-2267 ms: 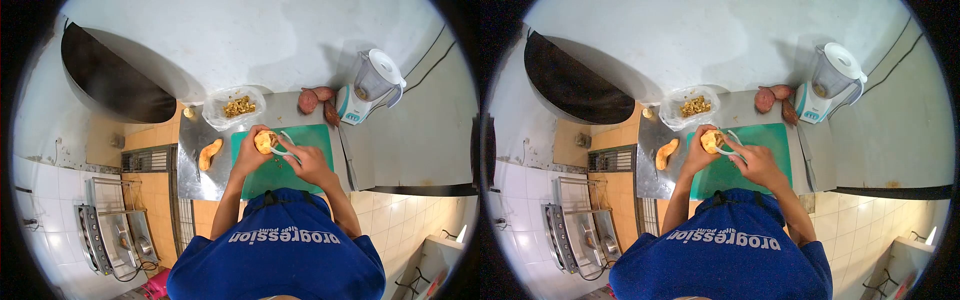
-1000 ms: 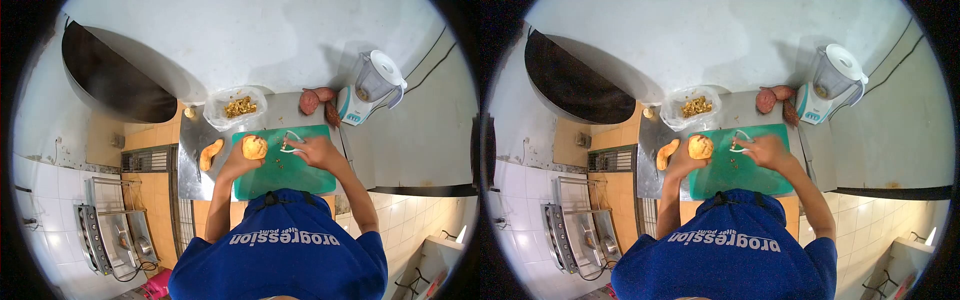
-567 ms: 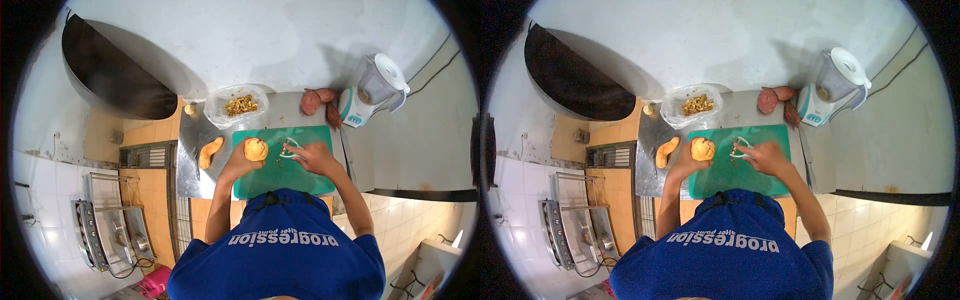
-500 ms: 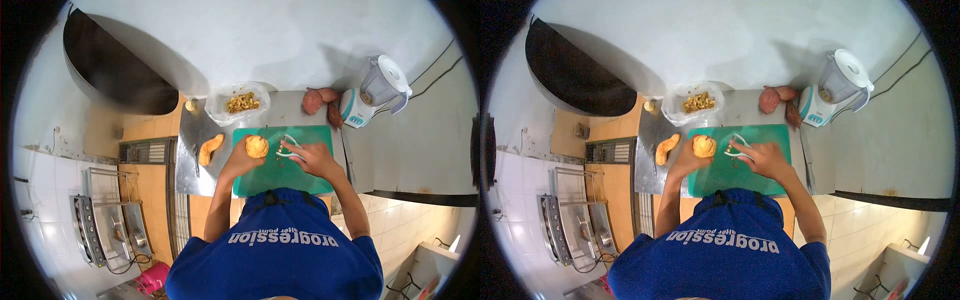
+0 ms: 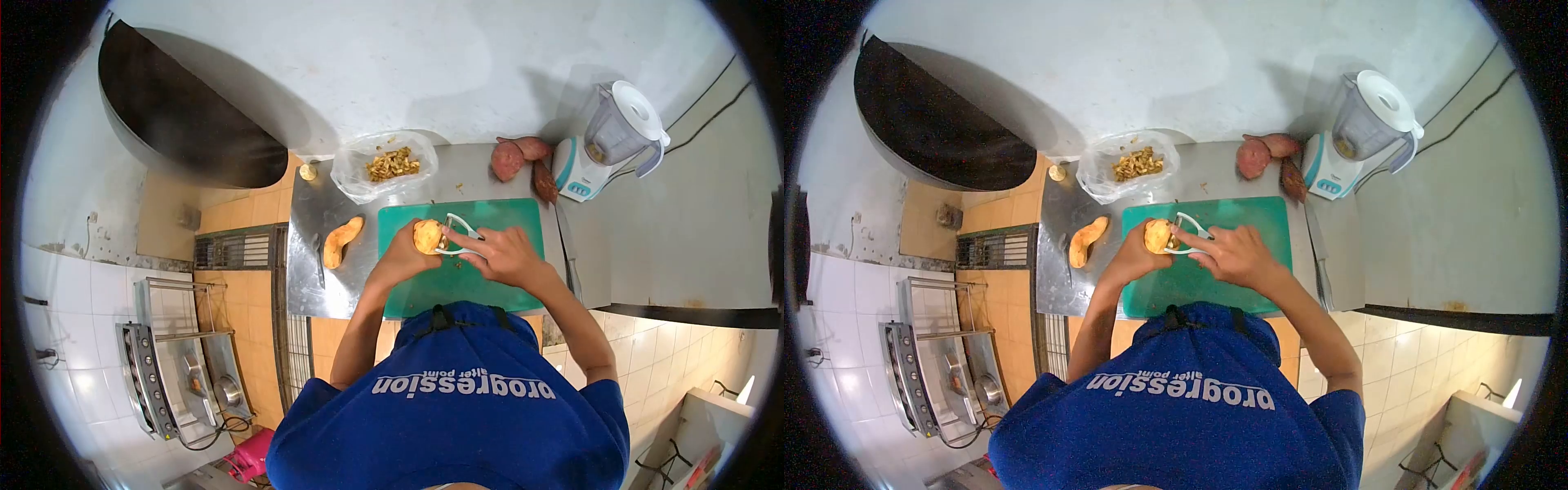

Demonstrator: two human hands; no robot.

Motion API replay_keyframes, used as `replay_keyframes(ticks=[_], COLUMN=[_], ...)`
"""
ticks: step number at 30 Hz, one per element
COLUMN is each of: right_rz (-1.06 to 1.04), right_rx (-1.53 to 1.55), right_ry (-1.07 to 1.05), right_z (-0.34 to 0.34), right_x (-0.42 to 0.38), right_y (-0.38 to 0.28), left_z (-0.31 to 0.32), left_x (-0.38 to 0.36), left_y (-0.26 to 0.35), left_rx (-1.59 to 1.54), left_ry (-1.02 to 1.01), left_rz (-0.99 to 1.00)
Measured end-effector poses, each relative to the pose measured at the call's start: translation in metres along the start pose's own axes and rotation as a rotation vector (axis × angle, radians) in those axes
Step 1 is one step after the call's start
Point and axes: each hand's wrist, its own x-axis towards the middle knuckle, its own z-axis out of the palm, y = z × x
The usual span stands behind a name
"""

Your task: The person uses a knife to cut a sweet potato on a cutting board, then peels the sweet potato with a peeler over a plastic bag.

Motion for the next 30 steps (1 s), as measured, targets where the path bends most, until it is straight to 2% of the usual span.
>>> replay_keyframes(ticks=[2,5,7,9,11,12,14,15,17,18,20,21,23,24,26,27,29,30], right_rz=[-0.030,-0.090,-0.058,-0.061,-0.018,-0.012,0.193,0.206,0.343,0.342,0.486,0.493,0.616,0.627,0.865,0.860,0.627,0.628], right_rx=[-0.044,-0.168,-0.181,-0.220,0.092,0.088,0.449,0.451,0.931,0.930,1.239,1.244,0.861,0.858,0.912,0.909,0.673,0.671], right_ry=[-0.018,-0.080,-0.129,-0.193,0.200,0.206,0.177,0.174,0.329,0.323,0.161,0.157,0.334,0.336,-0.026,-0.033,0.293,0.291], right_z=[0.001,0.025,0.051,0.043,0.038,0.033,0.028,0.044,0.073,0.071,0.064,0.080,0.113,0.118,0.117,0.115,0.114,0.116], right_x=[-0.002,-0.011,-0.024,-0.018,-0.012,-0.008,-0.009,-0.013,-0.015,-0.019,-0.030,-0.035,-0.046,-0.053,-0.057,-0.055,-0.058,-0.060], right_y=[0.004,0.040,0.057,0.059,0.048,0.043,0.031,0.033,0.032,0.029,0.018,0.019,0.026,0.032,0.043,0.045,0.038,0.041], left_z=[0.000,-0.004,-0.007,-0.012,-0.014,-0.013,-0.013,-0.014,-0.011,-0.010,-0.008,-0.007,-0.003,-0.001,0.002,0.002,0.003,0.004], left_x=[-0.003,-0.009,-0.016,-0.006,-0.004,0.000,0.005,0.006,0.005,0.003,-0.003,-0.005,-0.010,-0.012,-0.012,-0.013,-0.023,-0.021], left_y=[0.007,0.029,0.054,0.046,0.027,0.016,-0.001,-0.007,-0.017,-0.020,-0.029,-0.035,-0.043,-0.044,-0.044,-0.041,-0.045,-0.049], left_rx=[-0.012,-0.042,-0.076,-0.063,-0.046,-0.051,-0.054,0.002,0.050,0.022,-0.006,-0.003,-0.002,-0.037,-0.078,-0.040,-0.005,-0.041], left_ry=[-0.032,0.026,-0.012,0.035,0.076,0.114,0.137,0.145,0.155,0.161,0.171,0.165,0.148,0.143,0.144,0.145,0.141,0.144], left_rz=[-0.015,-0.002,0.107,0.078,0.025,0.024,0.014,0.025,0.032,0.024,0.004,-0.015,-0.037,-0.043,-0.044,-0.054,-0.087,-0.089])
